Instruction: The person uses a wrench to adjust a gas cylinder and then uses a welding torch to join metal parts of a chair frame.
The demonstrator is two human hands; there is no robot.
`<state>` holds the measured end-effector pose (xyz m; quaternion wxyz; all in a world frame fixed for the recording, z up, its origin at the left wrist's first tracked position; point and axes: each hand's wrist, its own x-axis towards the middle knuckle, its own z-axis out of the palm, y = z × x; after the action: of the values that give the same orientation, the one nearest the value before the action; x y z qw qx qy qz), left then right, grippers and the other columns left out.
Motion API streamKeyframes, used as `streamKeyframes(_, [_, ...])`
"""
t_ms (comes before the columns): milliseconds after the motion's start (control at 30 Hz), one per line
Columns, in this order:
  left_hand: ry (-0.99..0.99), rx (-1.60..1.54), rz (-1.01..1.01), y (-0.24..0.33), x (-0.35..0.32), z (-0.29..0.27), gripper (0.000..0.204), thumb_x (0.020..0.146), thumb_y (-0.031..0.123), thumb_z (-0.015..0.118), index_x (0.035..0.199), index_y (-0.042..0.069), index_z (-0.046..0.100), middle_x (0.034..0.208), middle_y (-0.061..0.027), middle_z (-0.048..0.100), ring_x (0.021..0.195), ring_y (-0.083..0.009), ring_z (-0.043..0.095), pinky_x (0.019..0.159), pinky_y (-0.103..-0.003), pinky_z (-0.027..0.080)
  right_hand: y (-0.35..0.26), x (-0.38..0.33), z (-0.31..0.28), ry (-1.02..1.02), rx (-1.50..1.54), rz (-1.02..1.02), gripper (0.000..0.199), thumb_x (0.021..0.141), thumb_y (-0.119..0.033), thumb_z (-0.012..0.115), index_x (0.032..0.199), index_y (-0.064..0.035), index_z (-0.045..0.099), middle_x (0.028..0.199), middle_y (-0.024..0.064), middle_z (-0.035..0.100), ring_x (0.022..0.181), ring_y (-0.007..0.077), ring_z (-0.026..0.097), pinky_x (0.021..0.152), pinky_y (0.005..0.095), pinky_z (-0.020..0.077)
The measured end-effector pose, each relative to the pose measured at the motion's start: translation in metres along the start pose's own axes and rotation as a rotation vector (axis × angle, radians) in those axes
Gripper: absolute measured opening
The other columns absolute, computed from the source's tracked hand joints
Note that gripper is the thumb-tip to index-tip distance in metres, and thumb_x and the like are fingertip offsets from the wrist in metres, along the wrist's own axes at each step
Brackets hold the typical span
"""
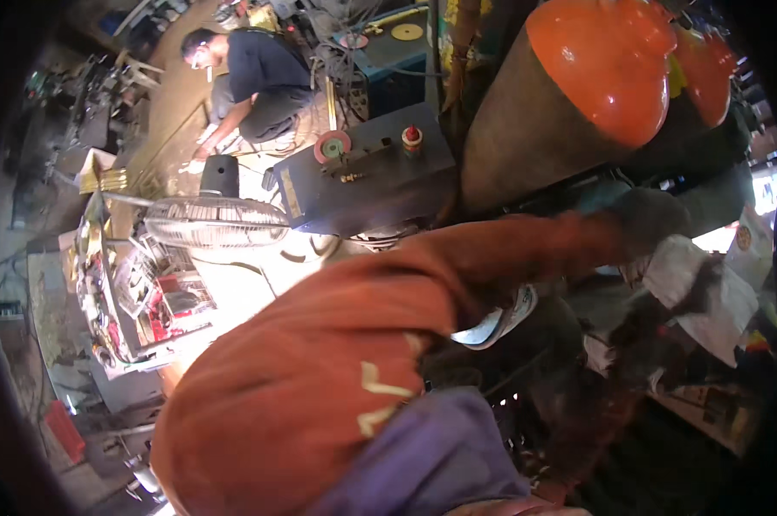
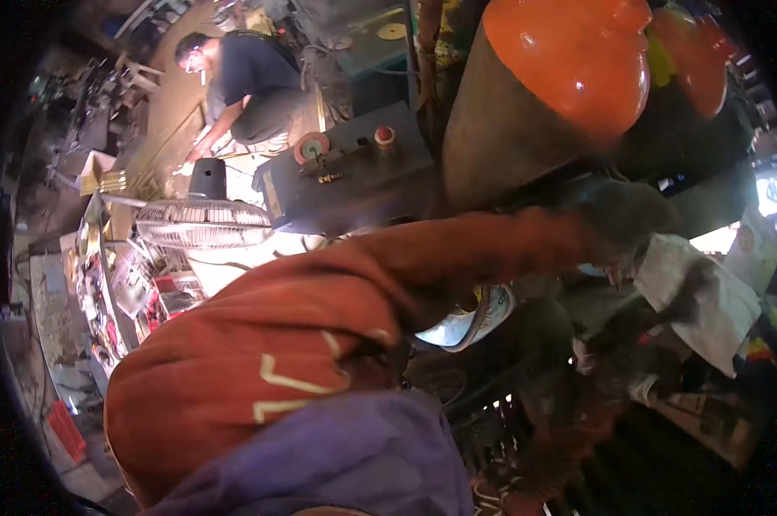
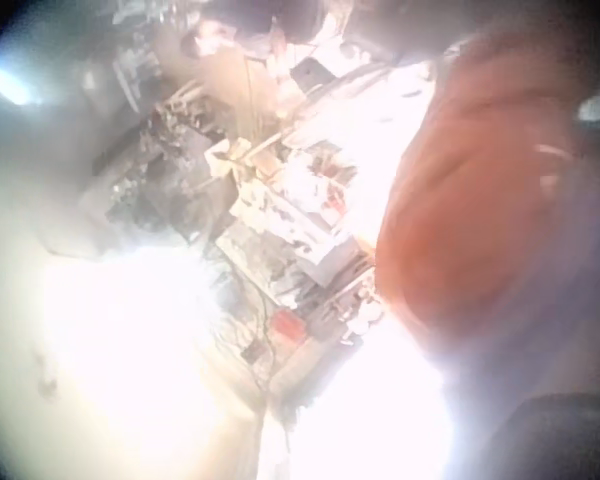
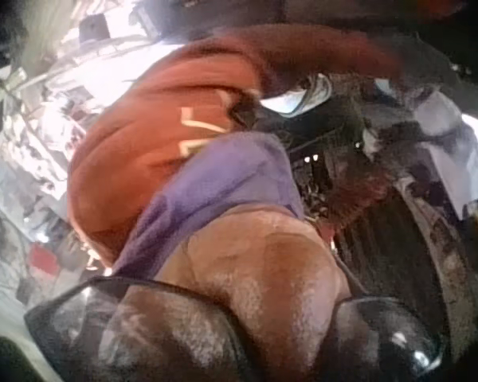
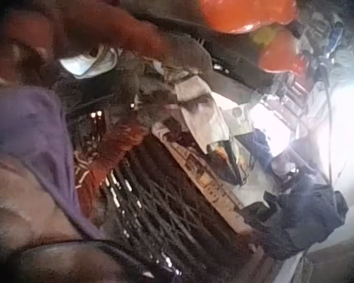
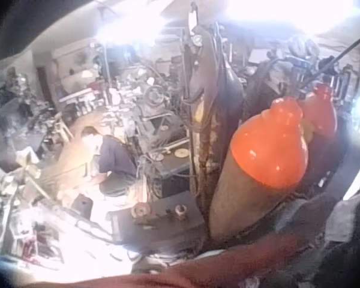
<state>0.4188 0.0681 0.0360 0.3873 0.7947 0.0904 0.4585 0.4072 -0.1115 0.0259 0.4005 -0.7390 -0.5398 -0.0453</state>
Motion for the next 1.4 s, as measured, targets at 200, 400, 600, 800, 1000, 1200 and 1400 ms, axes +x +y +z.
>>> streamKeyframes(200, [-0.203,-0.900,-0.710,0.041,-0.157,-0.149,0.052,0.092,0.017,0.075,0.137,0.004,0.052,0.107,-0.0081,0.065,0.097,-0.0152,0.064,0.081,-0.034,0.055,-0.095,-0.054,0.064,-0.109,0.163,0.153,0.040,0.089,-0.018,0.067,0.128,-0.0091,0.062,0.117,0.0163,0.067,0.104,0.0362,0.066,0.088,0.0457,0.0525])
streamKeyframes(400, [-0.066,-0.988,-0.977,0.053,-0.195,-0.177,0.032,0.093,0.011,0.069,0.121,-0.001,0.061,0.095,-0.0094,0.067,0.088,-0.0196,0.067,0.081,-0.036,0.056,-0.130,-0.077,0.086,0.034,0.104,-0.010,0.048,0.086,-0.014,0.069,0.131,-0.0060,0.057,0.108,0.0185,0.066,0.094,0.0375,0.068,0.079,0.0481,0.0547])
streamKeyframes(600, [0.149,-0.868,-1.079,0.057,-0.178,-0.207,0.036,0.093,0.023,0.070,0.118,-0.001,0.062,0.089,-0.0094,0.069,0.066,-0.0233,0.065,0.060,-0.037,0.056,-0.143,-0.094,0.001,-0.174,0.278,0.188,0.047,0.089,-0.023,0.074,0.123,0.0049,0.058,0.086,0.0189,0.068,0.070,0.0345,0.070,0.058,0.0428,0.0546])
streamKeyframes(800, [-0.474,0.056,-1.038,-0.080,-0.231,-0.316,0.020,0.092,0.022,0.067,0.104,0.006,0.067,0.074,-0.0052,0.063,0.059,-0.0215,0.060,0.051,-0.036,0.048,-0.087,-0.170,-0.011,0.202,0.296,0.510,0.029,0.080,-0.011,0.081,0.104,0.0018,0.070,0.074,0.0125,0.069,0.058,0.0212,0.069,0.053,0.0335,0.0528])
streamKeyframes(1000, [-0.712,1.116,-0.788,-0.156,-0.367,-0.365,0.018,0.089,0.021,0.064,0.099,0.009,0.072,0.085,-0.0145,0.068,0.077,-0.0334,0.065,0.068,-0.046,0.050,-0.044,-0.229,-0.031,0.292,0.133,0.667,0.021,0.078,-0.008,0.077,0.095,0.0031,0.071,0.065,0.0134,0.063,0.053,0.0247,0.062,0.048,0.0364,0.0463])
streamKeyframes(1200, [-0.844,1.279,-0.718,-0.173,-0.401,-0.377,0.023,0.092,0.024,0.062,0.101,0.005,0.071,0.096,-0.0213,0.072,0.090,-0.0413,0.068,0.075,-0.049,0.051,-0.029,-0.257,-0.029,0.221,0.181,0.711,0.023,0.078,-0.011,0.078,0.093,0.0046,0.072,0.059,0.0113,0.060,0.050,0.0242,0.060,0.047,0.0369,0.0458])
streamKeyframes(1400, [-0.531,1.169,-0.802,-0.207,-0.390,-0.384,0.023,0.092,0.026,0.065,0.101,0.007,0.071,0.096,-0.0193,0.072,0.091,-0.0377,0.069,0.078,-0.045,0.052,-0.032,-0.247,-0.053,0.059,0.109,0.656,0.031,0.081,-0.012,0.077,0.106,0.0054,0.071,0.060,0.0118,0.060,0.052,0.0254,0.061,0.048,0.0385,0.0461])
